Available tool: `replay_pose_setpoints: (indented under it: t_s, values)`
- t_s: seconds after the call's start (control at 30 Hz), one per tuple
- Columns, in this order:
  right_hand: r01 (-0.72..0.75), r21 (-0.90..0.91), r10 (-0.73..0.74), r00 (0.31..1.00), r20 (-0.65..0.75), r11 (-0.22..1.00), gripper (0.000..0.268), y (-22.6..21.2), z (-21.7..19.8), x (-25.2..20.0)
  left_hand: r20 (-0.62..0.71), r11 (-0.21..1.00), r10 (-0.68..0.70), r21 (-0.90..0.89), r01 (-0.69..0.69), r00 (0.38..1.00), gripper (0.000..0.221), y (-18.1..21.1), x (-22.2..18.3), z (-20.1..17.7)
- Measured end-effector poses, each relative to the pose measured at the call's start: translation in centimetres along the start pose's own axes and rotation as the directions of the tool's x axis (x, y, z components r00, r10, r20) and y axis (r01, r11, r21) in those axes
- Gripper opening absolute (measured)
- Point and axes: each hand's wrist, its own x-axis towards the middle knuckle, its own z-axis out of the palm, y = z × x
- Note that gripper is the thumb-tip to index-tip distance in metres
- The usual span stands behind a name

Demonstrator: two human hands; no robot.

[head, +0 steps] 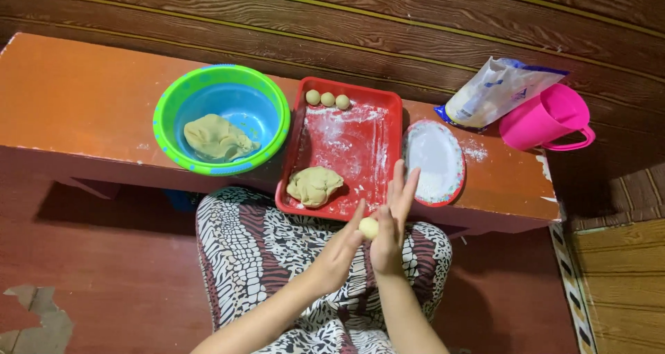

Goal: Shaping small dough balls by pinching pieces from a larger mass and rolling them between palms.

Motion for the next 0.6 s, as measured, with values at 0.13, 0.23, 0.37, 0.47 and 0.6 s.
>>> replay_pose_setpoints:
  t_s: [0.13,0.23,0.37,0.47,0.6]
  values:
    - [-0.192,-0.059,0.195,0.979,0.055,0.980,0.072,4.2,0.3,-1.7,-0.044,0.956,0.173,-0.232,-0.179,0.984,0.071,2.8,0.7,-1.4]
    - [-0.243,0.011,0.234,0.948,0.216,0.970,0.080,3.6,1.7,-4.1,-0.125,0.942,0.291,-0.136,-0.307,0.948,0.073,2.3,2.0,-2.5]
    - [-0.104,-0.034,0.109,0.969,0.223,0.994,0.081,0.7,1.6,-3.5,-0.075,0.995,0.037,0.094,-0.030,0.997,0.092,1.7,2.0,-2.1]
    - [0.064,-0.175,-0.039,0.989,0.144,0.983,0.082,-0.3,-0.2,-1.2,-0.018,0.986,-0.082,0.147,0.084,0.996,0.054,2.9,-0.1,-0.9]
    - [0.013,-0.118,-0.003,0.996,0.088,0.993,0.068,1.6,-1.9,-0.4,-0.069,0.961,-0.240,-0.159,0.227,0.968,0.035,-1.0,0.2,-0.5]
